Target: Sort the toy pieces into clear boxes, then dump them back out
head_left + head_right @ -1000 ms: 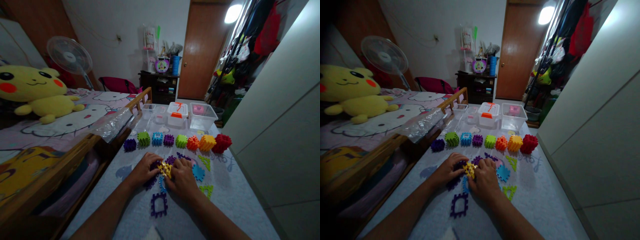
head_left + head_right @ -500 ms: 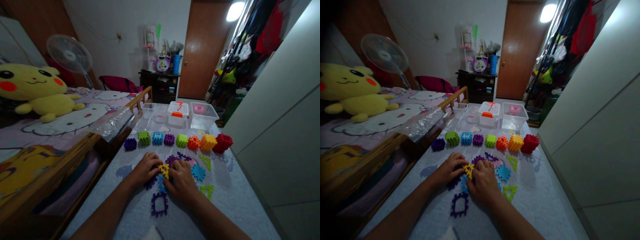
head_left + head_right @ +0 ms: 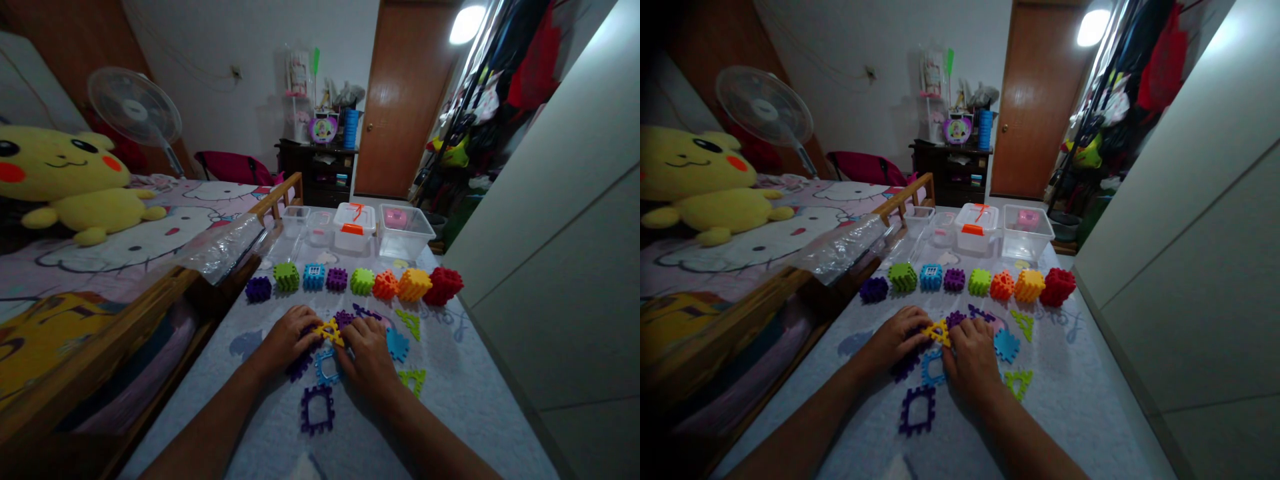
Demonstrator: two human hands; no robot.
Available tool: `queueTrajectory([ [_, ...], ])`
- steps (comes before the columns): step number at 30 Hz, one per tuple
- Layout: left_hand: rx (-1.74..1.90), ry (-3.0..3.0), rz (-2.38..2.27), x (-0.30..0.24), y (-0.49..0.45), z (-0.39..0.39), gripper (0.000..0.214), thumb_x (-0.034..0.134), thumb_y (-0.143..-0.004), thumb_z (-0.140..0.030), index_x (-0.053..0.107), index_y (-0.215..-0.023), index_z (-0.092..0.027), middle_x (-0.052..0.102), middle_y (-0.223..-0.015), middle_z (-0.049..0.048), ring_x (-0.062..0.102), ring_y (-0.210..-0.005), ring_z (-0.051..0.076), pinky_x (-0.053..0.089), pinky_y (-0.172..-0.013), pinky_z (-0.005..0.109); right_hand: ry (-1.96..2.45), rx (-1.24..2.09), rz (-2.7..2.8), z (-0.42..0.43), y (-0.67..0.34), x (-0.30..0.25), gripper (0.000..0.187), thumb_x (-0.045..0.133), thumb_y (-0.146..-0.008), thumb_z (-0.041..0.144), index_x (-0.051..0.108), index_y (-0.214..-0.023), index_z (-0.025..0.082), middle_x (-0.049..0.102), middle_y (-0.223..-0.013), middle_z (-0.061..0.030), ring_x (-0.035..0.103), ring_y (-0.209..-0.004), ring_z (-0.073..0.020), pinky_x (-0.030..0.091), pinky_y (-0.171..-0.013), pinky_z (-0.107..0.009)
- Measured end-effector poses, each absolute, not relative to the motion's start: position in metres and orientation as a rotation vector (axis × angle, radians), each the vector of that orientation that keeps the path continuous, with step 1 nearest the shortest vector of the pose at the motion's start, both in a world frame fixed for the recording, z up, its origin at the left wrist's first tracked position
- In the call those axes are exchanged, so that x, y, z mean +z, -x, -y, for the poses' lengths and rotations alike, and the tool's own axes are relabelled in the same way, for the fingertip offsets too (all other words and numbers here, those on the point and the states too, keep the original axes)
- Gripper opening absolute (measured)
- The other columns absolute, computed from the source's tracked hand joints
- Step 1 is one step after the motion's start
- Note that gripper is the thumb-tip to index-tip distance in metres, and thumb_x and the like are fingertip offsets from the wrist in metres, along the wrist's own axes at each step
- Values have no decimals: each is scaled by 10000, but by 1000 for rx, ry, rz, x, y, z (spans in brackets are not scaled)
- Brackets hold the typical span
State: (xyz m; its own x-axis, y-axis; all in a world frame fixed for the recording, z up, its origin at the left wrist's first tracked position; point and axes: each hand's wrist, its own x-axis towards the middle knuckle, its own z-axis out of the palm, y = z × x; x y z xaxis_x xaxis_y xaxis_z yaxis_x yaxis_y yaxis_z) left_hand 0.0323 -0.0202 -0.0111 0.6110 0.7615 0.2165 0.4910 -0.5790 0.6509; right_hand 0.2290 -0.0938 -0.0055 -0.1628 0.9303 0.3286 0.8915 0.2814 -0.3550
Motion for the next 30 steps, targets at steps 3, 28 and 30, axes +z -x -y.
queueTrajectory([
  [3,695,-2250,-991,-7,-34,22,164,580,-885,-278,682,-983,-195,677,-985,62,597,-960,212,465,-892,343,1564,157,1992,93,-230,-8,30,591,-872,190,612,-857,205,635,-879,-55,504,-885,-241,378,-821,-383],
  [28,776,-2140,-1010,-10,-35,25,179,616,-871,-314,700,-993,-214,691,-991,53,633,-966,217,493,-886,341,1309,306,2061,91,-238,-7,224,417,-974,176,591,-837,206,601,-844,-50,564,-760,-165,453,-690,-259],
  [30,784,-2123,-1008,-9,-34,25,172,625,-865,-315,702,-982,-214,692,-984,52,636,-961,216,497,-883,337,1287,332,2028,92,-238,-7,214,421,-971,166,594,-852,205,602,-857,-50,570,-775,-161,458,-702,-255],
])
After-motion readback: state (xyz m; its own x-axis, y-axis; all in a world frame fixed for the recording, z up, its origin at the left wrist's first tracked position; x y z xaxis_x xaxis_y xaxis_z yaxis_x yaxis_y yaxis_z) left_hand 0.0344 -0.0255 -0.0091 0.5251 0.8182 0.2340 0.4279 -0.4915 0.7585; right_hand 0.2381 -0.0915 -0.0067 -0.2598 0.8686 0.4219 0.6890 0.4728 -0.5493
